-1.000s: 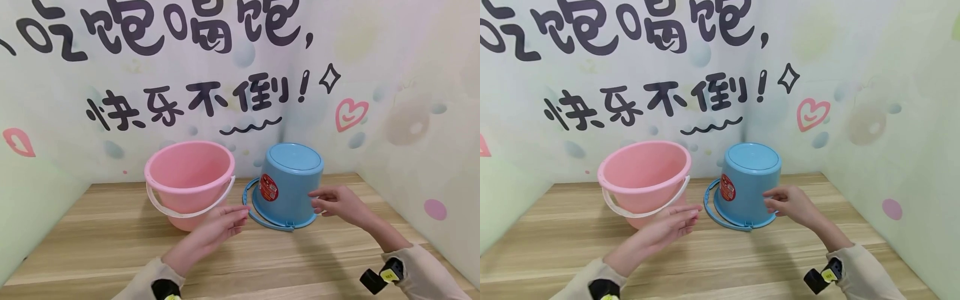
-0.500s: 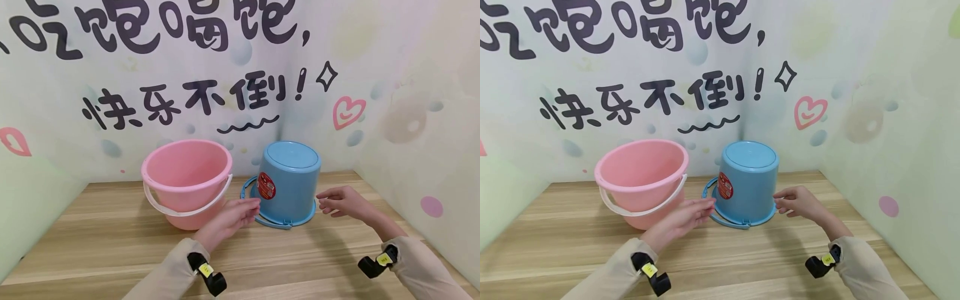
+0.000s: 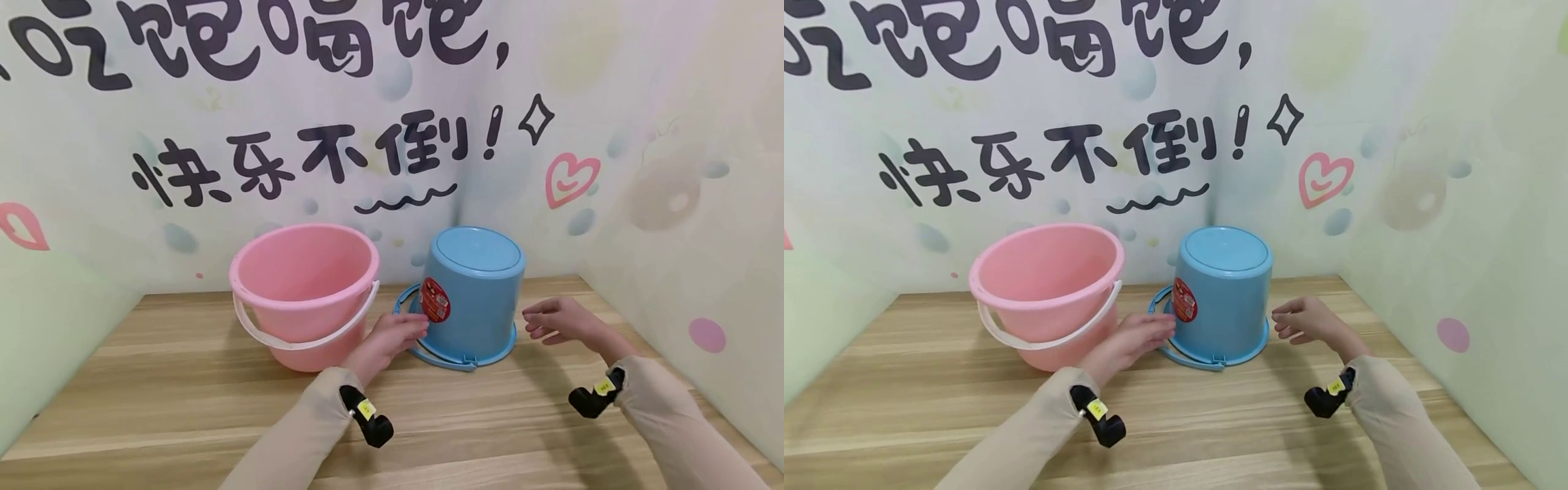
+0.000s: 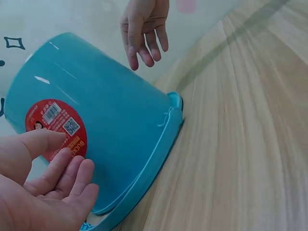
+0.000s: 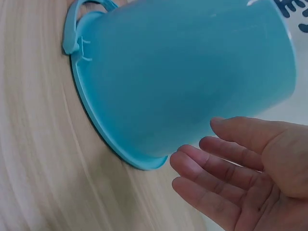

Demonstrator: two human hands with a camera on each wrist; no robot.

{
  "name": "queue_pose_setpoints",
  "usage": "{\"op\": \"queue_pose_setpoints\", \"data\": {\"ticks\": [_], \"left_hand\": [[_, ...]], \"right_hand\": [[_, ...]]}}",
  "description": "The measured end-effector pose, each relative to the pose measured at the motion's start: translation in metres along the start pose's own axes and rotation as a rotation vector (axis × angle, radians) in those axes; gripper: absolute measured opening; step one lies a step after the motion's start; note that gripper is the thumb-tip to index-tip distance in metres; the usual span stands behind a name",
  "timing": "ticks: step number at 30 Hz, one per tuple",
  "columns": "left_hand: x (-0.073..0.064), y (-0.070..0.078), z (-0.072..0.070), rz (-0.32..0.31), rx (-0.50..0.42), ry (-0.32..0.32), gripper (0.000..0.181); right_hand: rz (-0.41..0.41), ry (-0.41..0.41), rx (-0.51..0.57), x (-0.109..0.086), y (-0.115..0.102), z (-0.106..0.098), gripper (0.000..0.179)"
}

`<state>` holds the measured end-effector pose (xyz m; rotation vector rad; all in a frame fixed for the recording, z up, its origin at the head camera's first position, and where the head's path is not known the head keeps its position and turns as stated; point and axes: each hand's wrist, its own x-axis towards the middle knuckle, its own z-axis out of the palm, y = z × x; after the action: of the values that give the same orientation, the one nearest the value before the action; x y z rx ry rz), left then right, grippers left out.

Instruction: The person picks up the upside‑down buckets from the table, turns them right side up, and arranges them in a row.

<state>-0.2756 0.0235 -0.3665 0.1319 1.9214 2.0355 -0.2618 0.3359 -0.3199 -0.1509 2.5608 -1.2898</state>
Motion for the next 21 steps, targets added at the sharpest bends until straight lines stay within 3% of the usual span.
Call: {"op": "queue_pose_setpoints", "data": {"ticks": [6,10,17,21], "left_hand": [[0.009,0.002,-0.002,0.082,0.268,0.026,0.026],[0.015,0.002,-0.003,0.138,0.429,0.010,0.021],[0.019,0.004,-0.002,0.171,0.645,-0.106,0.015],[0.020,0.006,-0.002,0.193,0.718,-0.167,0.014]], "right_hand": [[0.029,-0.001,0.021,0.016,0.006,-0.002,0.047],[0.048,-0.003,0.029,0.027,0.010,-0.003,0.048],[0.092,-0.020,0.062,0.041,0.020,-0.003,0.046],[0.134,-0.009,0.100,0.045,0.023,-0.003,0.042]]}}
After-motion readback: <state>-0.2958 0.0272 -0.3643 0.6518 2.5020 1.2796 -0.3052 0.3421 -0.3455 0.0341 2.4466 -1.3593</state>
